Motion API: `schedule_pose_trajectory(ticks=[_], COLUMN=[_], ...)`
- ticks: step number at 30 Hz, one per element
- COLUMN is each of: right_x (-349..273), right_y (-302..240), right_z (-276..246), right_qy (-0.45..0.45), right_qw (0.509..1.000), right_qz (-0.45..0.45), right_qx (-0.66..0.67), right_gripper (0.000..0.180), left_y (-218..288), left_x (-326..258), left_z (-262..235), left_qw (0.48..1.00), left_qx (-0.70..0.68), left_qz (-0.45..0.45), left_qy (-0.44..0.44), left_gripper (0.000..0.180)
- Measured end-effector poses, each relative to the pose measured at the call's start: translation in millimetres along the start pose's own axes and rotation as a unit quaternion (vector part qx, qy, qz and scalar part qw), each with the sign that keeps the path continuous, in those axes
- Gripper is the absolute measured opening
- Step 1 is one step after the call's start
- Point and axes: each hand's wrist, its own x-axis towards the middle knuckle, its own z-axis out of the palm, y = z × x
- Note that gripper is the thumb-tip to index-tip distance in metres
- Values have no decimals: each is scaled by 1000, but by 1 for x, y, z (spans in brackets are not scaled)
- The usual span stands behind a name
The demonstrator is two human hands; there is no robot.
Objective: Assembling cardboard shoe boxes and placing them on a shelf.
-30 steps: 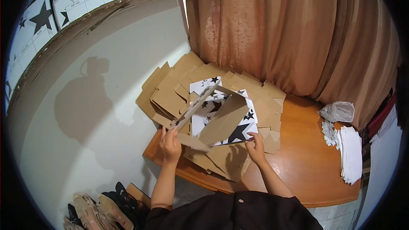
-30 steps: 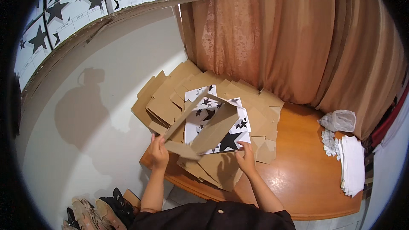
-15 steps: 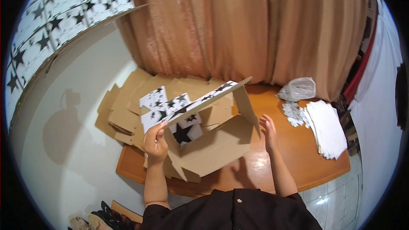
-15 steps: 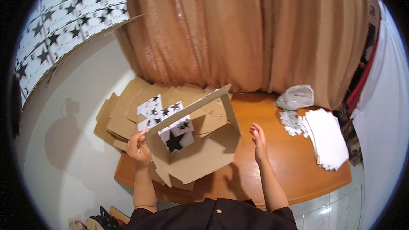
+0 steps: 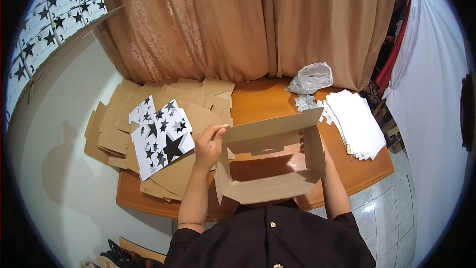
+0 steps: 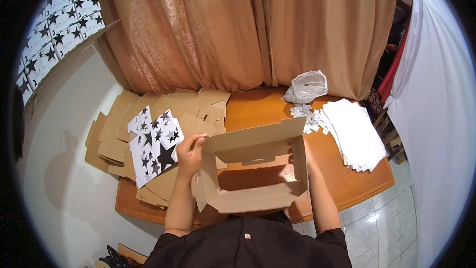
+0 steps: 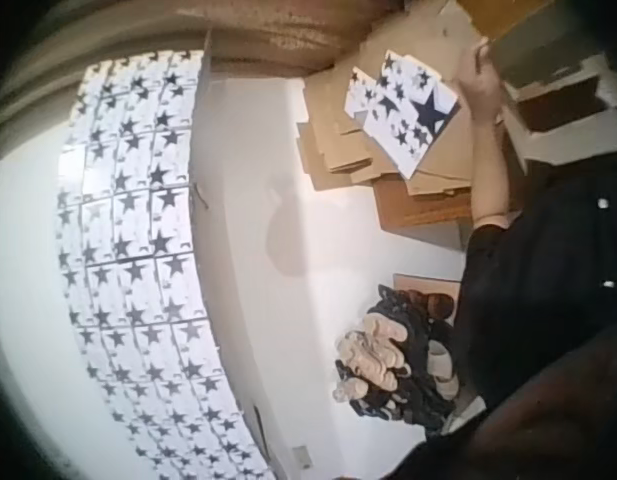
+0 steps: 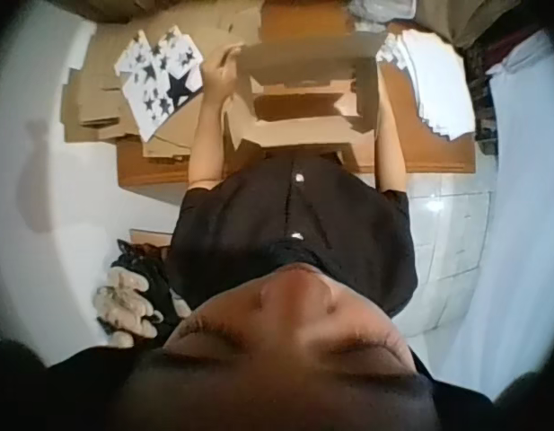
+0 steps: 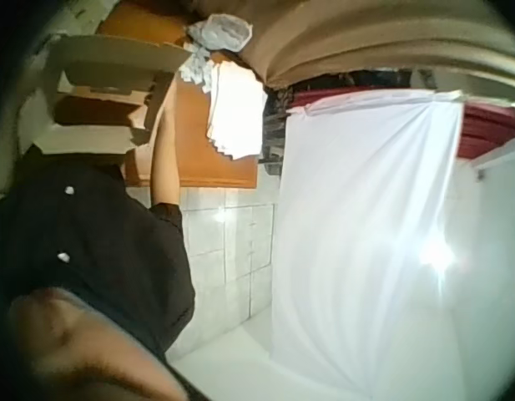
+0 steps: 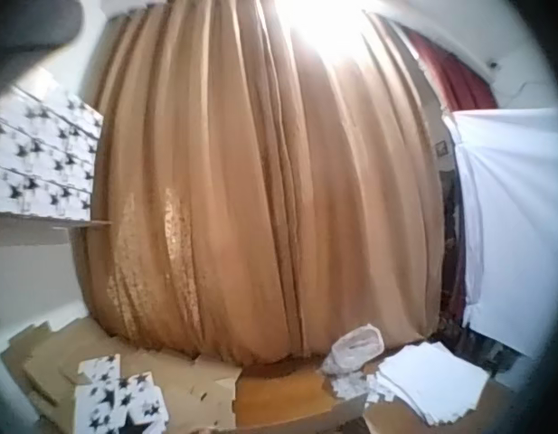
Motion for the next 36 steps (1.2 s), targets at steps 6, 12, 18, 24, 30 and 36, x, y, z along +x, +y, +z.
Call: schedule_pose_trajectory(ticks=[6, 12, 18, 24, 30, 36], right_x=[-19, -19, 2, 30, 21, 23], right_y=[60, 70, 78, 128, 117, 127], right_z=[8, 21, 22, -27, -13, -21], right_qy=[21, 68, 106, 7, 3, 83], right_qw=[987, 975, 956, 956, 912, 947], right_qz=[5, 12, 49, -19, -14, -270], right_qx=[159, 211, 270, 293, 409, -156], right_gripper=[25, 25, 28, 26, 28, 37], left_y=[-42, -76, -138, -85, -116, -117], left_x=[-52, -98, -181, -163, -162, -111], left_z=[0, -10, -16, -5, 10, 19], left_qw=[973, 948, 820, 697, 752, 796], left_qx=[-122, -230, -197, -226, -301, -346], left_qz=[-187, -221, -537, -640, -551, -496], left_qy=[63, 19, -30, -232, -203, 19], left_gripper=[19, 68, 81, 66, 58, 43])
